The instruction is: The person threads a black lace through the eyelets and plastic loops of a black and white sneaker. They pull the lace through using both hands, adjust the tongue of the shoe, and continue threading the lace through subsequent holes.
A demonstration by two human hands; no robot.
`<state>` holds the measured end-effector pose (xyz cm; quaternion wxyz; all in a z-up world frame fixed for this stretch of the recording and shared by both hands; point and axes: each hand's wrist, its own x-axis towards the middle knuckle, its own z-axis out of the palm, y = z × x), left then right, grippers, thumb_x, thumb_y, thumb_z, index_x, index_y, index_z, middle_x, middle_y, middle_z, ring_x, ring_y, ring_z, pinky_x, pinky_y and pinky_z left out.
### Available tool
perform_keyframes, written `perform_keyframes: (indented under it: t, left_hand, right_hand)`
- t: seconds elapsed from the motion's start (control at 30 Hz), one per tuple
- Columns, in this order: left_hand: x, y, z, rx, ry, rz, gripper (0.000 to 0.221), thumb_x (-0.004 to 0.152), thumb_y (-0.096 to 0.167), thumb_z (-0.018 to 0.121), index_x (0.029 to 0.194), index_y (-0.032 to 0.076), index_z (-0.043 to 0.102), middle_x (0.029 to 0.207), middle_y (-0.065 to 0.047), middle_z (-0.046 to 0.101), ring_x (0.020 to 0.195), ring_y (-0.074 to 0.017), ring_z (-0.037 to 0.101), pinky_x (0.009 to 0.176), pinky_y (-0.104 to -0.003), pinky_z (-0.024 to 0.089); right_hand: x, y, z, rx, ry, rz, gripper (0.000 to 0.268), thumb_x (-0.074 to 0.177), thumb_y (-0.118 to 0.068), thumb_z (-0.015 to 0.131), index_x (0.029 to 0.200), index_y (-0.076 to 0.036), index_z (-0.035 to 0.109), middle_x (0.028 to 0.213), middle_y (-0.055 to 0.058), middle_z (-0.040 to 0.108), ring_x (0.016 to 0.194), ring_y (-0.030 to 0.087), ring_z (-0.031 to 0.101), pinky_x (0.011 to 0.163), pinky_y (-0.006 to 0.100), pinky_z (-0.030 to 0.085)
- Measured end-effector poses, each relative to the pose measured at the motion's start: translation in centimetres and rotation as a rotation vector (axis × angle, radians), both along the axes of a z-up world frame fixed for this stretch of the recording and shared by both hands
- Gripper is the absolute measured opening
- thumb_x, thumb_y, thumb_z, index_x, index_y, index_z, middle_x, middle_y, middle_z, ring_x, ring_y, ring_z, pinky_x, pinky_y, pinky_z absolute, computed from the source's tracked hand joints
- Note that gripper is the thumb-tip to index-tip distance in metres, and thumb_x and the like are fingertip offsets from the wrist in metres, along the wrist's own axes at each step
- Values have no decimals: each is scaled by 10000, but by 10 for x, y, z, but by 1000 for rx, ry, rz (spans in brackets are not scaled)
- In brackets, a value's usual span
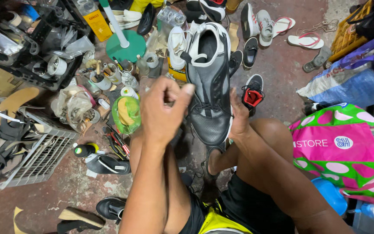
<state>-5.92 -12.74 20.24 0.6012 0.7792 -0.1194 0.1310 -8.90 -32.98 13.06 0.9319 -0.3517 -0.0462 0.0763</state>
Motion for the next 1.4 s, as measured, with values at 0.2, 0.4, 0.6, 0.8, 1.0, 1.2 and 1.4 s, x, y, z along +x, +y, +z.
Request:
perform_keyframes:
  t: [0.2, 0.4, 0.6, 0.8, 1.0, 1.2, 1.4]
  left_hand:
    - [2, 6, 7, 198, -128, -143, 313, 1033, 278, 563, 861, 17, 572, 775, -169, 563, 731, -366, 591, 693, -437, 446]
    - [12, 15, -9, 110, -185, -246, 337, 1091, 278, 438, 943, -4, 545, 847, -192, 572, 802, -387, 580, 747, -449, 454]
    - [9, 32, -5, 135, -215, -207, 340, 1107, 280, 423, 950, -4, 525, 828, -172, 499, 779, -346, 519, 748, -429, 422]
    - [-4, 38, -11, 104, -313, -157, 313, 1104, 258, 432, 961, 2, 543, 863, -181, 518, 816, -361, 526, 767, -430, 424]
    - [-19, 40, -32, 108, -109, -176, 315, 1072, 252, 445, 896, 0, 514, 799, -179, 505, 731, -361, 525, 714, -428, 441]
    - [-26, 43, -31, 131, -82, -245, 318, 1076, 246, 440, 895, -7, 505, 799, -187, 498, 725, -363, 509, 710, -432, 441]
    - [-22, 35, -35, 89, -69, -295, 311, 1077, 247, 460, 942, -23, 532, 807, -161, 507, 742, -300, 499, 725, -403, 459]
  right_hand:
    - [0, 2, -11, -93, 41, -103, 647, 1023, -484, 584, 1472, -26, 502, 1416, 128, 610, 1276, 263, 616, 1133, 465, 474]
    - [-1, 11, 28, -227, 42, 24, 714, 929, -543, 540, 1474, -92, 445, 1385, 34, 628, 1229, 155, 650, 1066, 378, 539]
    - [-16, -37, 46, -992, -128, 504, 509, 969, -299, 692, 1418, -103, 553, 895, -9, 636, 674, 57, 515, 526, 217, 393]
    - [-76, -83, 37, -850, -176, 93, 239, 1077, -197, 626, 921, -17, 612, 808, 22, 555, 737, 98, 512, 640, 244, 414]
    - [-112, -87, 61, -639, -382, -230, 323, 1115, -202, 598, 943, 65, 653, 1188, 196, 619, 904, 228, 641, 850, 328, 557]
    - [-132, -92, 80, -324, -504, -226, 336, 1072, -280, 625, 833, -66, 725, 1139, 180, 670, 1212, 324, 622, 1168, 550, 457]
    - [-151, -126, 56, -78, -583, -201, 190, 932, -284, 742, 978, -101, 722, 975, 45, 715, 989, 210, 643, 1062, 474, 449]
